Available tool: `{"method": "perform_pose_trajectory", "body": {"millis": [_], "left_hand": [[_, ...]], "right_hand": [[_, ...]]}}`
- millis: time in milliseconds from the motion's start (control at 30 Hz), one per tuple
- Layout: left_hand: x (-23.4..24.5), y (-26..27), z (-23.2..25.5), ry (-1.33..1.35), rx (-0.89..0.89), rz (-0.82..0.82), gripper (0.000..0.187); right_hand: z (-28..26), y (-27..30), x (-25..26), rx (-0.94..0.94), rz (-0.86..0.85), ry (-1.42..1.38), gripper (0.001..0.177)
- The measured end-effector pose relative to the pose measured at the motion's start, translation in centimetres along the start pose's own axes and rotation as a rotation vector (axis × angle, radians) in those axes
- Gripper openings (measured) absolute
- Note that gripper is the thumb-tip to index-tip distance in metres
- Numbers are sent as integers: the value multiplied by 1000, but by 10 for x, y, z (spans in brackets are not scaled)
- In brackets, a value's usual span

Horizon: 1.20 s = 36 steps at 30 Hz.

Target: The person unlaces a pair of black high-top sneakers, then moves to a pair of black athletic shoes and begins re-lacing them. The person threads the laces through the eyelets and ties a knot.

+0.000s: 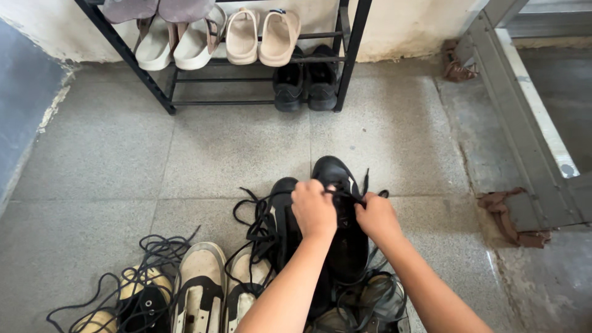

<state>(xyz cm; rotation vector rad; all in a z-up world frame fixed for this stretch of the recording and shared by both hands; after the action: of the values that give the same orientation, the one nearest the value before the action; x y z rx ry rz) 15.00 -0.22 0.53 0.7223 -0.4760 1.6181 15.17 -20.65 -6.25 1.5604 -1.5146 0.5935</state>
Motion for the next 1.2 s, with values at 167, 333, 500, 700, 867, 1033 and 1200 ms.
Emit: {"method": "perform_pose_trajectory", "body": {"millis": [167,333,500,700,867,1033,1200], "left_hand": [[-39,-14,-57,1145,367,-45,30],[-102,-5,-63,1732,677,-459,61],[-46,-30,-106,974,478,-382,45],[102,-34,-57,-37,59,104,34],[22,7,36,-221,-287,-222,19],[-8,2,18,-40,-163,-213,28],[16,2,12,114,-489,104,4]], "right_hand": [[-8,3,3,58,13,-2,24],[-16,8,-1,41,26,127,23],[-13,8,-1,57,53,119,23],[-15,7,-1,90,75,89,20],[-15,10,0,167,95,24,21],[-9,11,-1,133,94,25,23],[-6,11,4,104,109,12,24]]}}
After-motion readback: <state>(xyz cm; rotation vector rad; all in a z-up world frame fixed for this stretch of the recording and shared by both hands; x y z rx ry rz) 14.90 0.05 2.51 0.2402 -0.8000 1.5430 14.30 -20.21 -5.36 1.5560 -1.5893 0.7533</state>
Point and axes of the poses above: each hand's wrist, its own y-axis away from the middle knuckle, its own x-axis out of the back of the hand, z = x × y, the point moved 10 cm from there along -y, towards the middle knuckle, and after that the axes turned 9 degrees about -z, right-handed, at the moved point
